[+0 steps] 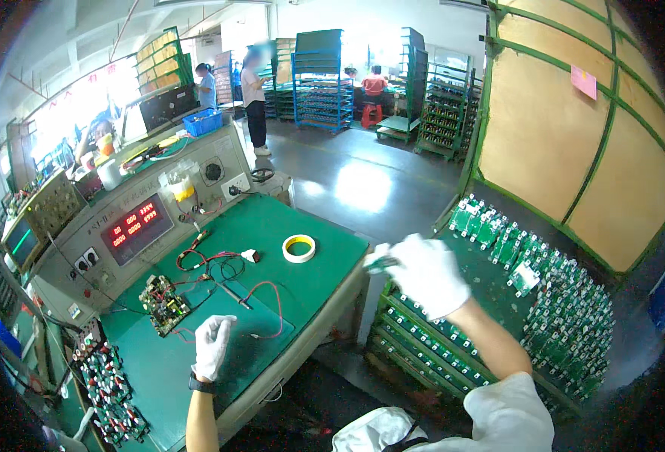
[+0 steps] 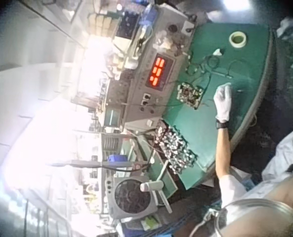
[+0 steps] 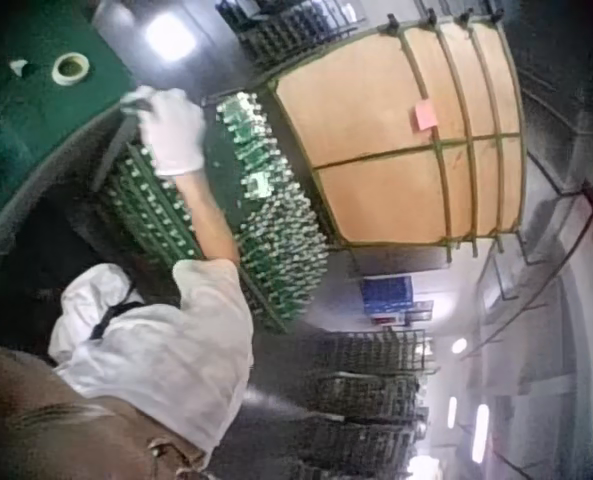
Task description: Test printed circuit boards using a specialized testing station and probes.
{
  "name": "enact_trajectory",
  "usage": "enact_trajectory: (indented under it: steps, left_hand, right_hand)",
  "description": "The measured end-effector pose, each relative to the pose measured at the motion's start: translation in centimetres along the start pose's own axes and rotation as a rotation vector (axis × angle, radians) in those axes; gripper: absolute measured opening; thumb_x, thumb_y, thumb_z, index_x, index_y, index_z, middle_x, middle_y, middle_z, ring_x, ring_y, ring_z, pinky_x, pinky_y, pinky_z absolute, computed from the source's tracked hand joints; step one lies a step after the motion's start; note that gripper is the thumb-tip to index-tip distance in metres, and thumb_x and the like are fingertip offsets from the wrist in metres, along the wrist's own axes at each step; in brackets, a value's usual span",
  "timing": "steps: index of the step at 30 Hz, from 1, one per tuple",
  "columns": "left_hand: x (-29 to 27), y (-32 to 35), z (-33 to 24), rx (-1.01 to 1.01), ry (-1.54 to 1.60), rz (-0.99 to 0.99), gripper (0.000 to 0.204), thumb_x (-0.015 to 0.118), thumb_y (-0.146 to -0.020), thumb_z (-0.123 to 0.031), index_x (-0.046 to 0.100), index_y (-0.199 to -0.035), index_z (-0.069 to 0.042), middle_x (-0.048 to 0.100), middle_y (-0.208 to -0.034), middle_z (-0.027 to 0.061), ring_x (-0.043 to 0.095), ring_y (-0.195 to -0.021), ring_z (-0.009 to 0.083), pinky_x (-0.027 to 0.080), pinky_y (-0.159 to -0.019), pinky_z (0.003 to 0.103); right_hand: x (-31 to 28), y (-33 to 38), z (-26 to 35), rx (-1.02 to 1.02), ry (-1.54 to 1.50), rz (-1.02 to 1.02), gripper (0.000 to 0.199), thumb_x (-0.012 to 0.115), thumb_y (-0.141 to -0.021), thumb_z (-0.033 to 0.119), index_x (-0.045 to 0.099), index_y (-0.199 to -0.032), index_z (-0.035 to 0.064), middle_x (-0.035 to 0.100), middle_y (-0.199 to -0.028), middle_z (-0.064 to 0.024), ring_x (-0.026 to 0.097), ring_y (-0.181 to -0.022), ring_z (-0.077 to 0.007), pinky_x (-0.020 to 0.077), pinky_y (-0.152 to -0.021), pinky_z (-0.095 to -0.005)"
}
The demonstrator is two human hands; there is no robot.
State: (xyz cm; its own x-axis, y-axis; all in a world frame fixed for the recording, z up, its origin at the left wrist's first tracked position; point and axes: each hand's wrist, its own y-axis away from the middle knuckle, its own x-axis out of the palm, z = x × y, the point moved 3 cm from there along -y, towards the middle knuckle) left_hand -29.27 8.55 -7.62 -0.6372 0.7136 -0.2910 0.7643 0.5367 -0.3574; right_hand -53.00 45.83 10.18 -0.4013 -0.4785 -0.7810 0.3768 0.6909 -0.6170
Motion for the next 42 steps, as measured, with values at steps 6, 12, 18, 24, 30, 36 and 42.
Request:
enact_trajectory:
  steps: [6,12,18,24,30,36,42]
  left_hand:
    - [1.9,0.6,-2.4,-0.302,0.984,0.208,0.057,0.049,-0.106,-0.052,0.059,-0.14,-0.008,0.066,-0.133,0.016,0.068,-0.11,0.0372,0.055,-0.095,0.051]
    - [-3.7,0.7,-1.7,-0.342,0.796,-0.239,0.054,0.043,-0.106,-0.057,0.063,-0.134,-0.016,0.067,-0.135,0.0057,0.063,-0.122,0.0246,0.047,-0.105,0.053]
    - [-8.5,1.9,0.5,-0.428,1.072,-0.455,0.045,0.05,-0.105,-0.048,0.062,-0.137,-0.018,0.069,-0.129,0.0002,0.062,-0.12,0.022,0.047,-0.102,0.045]
    - [-11.8,3.3,0.6,-0.348,1.055,-0.541,0.054,0.047,-0.106,-0.048,0.064,-0.132,-0.004,0.073,-0.118,0.008,0.072,-0.096,0.0257,0.057,-0.09,0.038]
    - [-12.2,1.9,2.4,-0.374,0.887,-0.457,0.047,0.046,-0.111,-0.038,0.064,-0.129,0.001,0.072,-0.118,0.0117,0.071,-0.101,0.0233,0.057,-0.094,0.038]
    - [-10.8,2.8,2.9,-0.473,0.781,-0.367,0.04,0.047,-0.111,-0.033,0.066,-0.129,-0.002,0.072,-0.118,0.0072,0.07,-0.104,0.0182,0.057,-0.093,0.033]
    - [-11.7,3.2,5.8,-0.438,0.838,-0.407,0.04,0.049,-0.11,-0.034,0.066,-0.129,-0.003,0.074,-0.116,0.0089,0.072,-0.102,0.0208,0.059,-0.091,0.037]
  right_hand:
    - [10.7,-5.3,15.7,-0.363,-0.423,-0.281,0.016,0.075,-0.08,0.022,0.068,-0.094,0.0186,0.064,-0.092,-0.0006,0.066,-0.097,-0.0243,0.0522,-0.095,-0.0441]
    - [17.0,-7.8,27.9,-0.743,-0.533,-0.516,0.025,0.064,-0.086,0.022,0.065,-0.11,0.0172,0.059,-0.109,-0.0031,0.06,-0.109,-0.0253,0.0469,-0.11,-0.0563]
    - [18.2,-10.6,31.8,-0.931,-0.589,-0.49,0.037,0.065,-0.088,0.025,0.065,-0.125,0.0192,0.061,-0.129,-0.0065,0.058,-0.123,-0.0274,0.0435,-0.114,-0.0576]
    - [20.5,-14.6,26.6,-0.819,-0.863,-0.385,0.022,0.073,-0.089,0.024,0.073,-0.11,0.0154,0.072,-0.095,-0.0071,0.073,-0.086,-0.028,0.06,-0.075,-0.0391]
    - [32.4,-15.8,15.3,0.296,-1.385,0.176,0.037,0.062,-0.104,0.038,0.075,-0.089,0.0064,0.07,-0.075,-0.0036,0.06,-0.057,-0.0103,0.0449,-0.05,-0.0275]
    - [34.7,-14.6,14.1,0.47,-1.396,0.33,0.047,0.057,-0.107,0.042,0.074,-0.089,0.0018,0.068,-0.071,-0.0022,0.056,-0.053,-0.0077,0.0412,-0.045,-0.0247]
    - [35.4,-14.6,14.1,0.378,-1.299,0.386,0.046,0.055,-0.107,0.042,0.077,-0.099,0.0022,0.072,-0.077,-0.002,0.059,-0.058,-0.008,0.0456,-0.05,-0.0257]
